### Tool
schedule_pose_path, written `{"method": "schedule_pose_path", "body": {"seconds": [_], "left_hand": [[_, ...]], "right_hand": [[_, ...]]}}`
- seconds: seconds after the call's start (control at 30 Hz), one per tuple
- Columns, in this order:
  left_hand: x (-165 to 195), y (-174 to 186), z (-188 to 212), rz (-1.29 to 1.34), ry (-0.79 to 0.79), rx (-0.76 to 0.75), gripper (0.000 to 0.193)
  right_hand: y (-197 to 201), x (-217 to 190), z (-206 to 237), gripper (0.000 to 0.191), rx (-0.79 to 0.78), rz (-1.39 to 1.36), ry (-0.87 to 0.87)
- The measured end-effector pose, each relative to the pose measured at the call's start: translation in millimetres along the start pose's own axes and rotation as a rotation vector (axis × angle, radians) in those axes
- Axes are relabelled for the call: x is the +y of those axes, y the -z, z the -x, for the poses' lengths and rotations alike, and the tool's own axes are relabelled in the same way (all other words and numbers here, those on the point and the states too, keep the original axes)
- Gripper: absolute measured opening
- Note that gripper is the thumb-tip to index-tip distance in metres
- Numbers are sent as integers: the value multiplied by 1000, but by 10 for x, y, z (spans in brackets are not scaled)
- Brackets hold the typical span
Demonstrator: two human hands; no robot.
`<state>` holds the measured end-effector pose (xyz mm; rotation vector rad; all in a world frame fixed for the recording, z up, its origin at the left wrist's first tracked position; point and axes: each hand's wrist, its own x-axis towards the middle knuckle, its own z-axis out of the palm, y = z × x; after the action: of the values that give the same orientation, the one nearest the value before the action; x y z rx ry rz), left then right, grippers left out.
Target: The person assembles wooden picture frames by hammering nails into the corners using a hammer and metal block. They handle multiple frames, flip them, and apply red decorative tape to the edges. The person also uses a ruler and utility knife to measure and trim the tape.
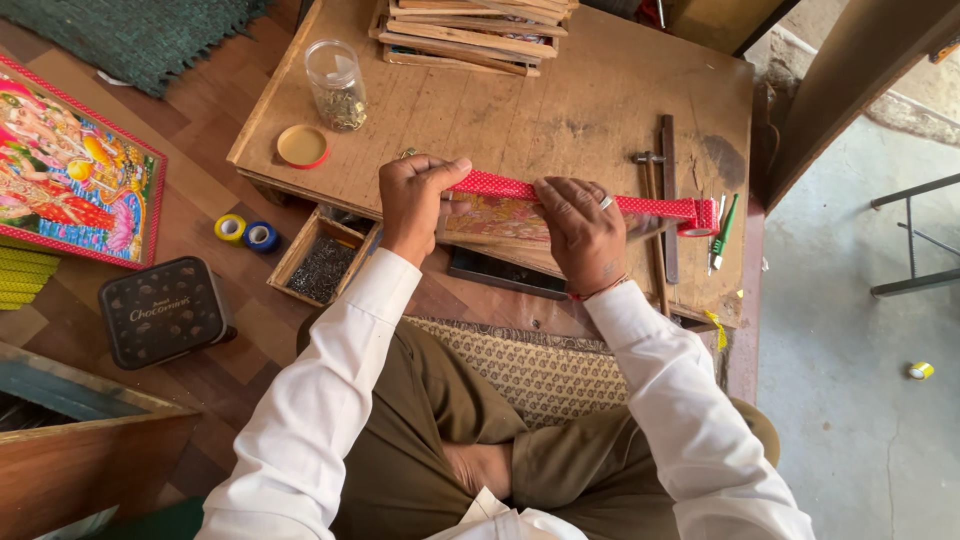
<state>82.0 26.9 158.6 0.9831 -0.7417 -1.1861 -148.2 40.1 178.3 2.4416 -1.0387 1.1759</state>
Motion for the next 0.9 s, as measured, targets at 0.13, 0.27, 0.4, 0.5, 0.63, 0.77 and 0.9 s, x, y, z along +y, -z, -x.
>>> {"method": "schedule_pose_path", "body": {"seconds": [0.13,0.27,0.4,0.5,0.63,0.77,0.9], "left_hand": [[104,-59,53,-57,23,80,21],[117,-179,227,-1029,-1036,275,23],[4,-404,315,-1205,-1189,-228,24],[-64,-491,295,-1193,-1118,-334,26],[-163,-490,214,-1259,-1107,-400,29],[-414,-706,122,-1260,-1236,-414,30],[-794,-1367,176,-1134,-1216,-534,27]], "right_hand": [[19,83,-103,21,-125,-84,-155],[75,174,-215,21,-281,-145,-228],[109,234,-301,20,-356,-181,-204],[168,279,-270,27,-374,-201,-206],[413,464,43,48,-77,-137,-170],[675,866,516,35,507,-338,-719],[670,1237,868,43,498,-1052,-1217]]}}
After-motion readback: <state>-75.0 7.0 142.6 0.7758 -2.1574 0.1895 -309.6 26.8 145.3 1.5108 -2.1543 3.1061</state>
